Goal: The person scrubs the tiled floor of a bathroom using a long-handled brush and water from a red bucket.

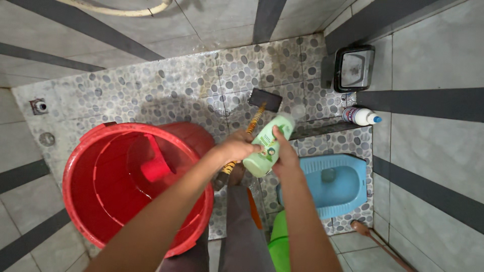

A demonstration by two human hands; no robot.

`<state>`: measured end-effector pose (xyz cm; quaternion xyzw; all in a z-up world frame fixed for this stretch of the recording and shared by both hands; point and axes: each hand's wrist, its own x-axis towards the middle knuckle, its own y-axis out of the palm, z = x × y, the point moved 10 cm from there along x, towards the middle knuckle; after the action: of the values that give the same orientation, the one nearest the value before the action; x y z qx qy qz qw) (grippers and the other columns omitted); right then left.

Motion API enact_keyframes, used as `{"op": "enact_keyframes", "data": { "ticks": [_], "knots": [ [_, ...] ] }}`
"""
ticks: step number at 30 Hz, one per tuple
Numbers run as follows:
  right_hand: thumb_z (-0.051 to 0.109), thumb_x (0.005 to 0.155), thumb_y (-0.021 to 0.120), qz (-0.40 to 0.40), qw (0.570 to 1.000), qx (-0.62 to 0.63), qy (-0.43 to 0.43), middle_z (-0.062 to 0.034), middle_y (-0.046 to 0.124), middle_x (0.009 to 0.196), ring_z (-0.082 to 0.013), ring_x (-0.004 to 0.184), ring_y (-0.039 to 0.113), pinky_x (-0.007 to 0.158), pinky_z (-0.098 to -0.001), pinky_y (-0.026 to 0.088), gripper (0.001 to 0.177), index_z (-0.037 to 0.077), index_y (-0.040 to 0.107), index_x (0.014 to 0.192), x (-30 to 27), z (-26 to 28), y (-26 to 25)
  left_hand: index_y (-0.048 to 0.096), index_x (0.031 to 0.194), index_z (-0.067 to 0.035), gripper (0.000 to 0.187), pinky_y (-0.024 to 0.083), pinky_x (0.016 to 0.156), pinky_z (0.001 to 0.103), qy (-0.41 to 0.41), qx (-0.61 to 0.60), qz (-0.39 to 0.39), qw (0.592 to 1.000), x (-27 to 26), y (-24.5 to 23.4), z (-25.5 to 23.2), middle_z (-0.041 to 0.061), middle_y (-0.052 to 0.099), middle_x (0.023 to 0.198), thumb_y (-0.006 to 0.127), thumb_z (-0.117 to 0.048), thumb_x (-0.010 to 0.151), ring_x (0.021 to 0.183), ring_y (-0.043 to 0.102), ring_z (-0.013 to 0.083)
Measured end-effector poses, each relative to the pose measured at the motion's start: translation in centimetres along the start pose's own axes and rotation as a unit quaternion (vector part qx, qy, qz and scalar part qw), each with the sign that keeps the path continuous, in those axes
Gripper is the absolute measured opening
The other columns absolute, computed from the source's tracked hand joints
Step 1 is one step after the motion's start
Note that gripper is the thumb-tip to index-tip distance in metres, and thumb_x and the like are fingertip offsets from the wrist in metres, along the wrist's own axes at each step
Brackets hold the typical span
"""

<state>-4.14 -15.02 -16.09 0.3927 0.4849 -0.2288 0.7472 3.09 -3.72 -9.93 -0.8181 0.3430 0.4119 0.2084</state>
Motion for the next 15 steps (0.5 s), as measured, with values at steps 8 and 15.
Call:
{"op": "enact_keyframes", "data": {
  "ticks": [8,15],
  "knots": [
    [0.037,0.089,0.063,-0.027,0.984,0.152,-0.089,-0.0082,0.064,0.103,-0.0265,0.093,0.064,0.084,-0.0429,0.052,0.041,0.01,0.056,0.119,2.0,-2.6,-2.5,0.075,0.092,-0.003,0.03,0.054,0.068,0.034,0.018,0.08,-0.003,0.997,1.5,0.1,0.7,0.014,0.073,0.08,0.072,-0.028,0.076,0.071,0.071,0.0221],
    [0.053,0.086,0.055,0.059,0.996,0.031,0.054,-0.0146,0.067,0.108,-0.0299,0.098,0.066,0.089,-0.0435,0.052,0.057,0.005,0.058,0.117,1.0,-1.7,-0.4,0.074,0.095,-0.007,0.032,0.055,0.057,0.035,0.007,0.037,0.008,0.999,1.4,0.1,1.2,0.012,0.072,0.076,0.071,-0.031,0.073,0.061,0.069,0.0219]
  ]
}}
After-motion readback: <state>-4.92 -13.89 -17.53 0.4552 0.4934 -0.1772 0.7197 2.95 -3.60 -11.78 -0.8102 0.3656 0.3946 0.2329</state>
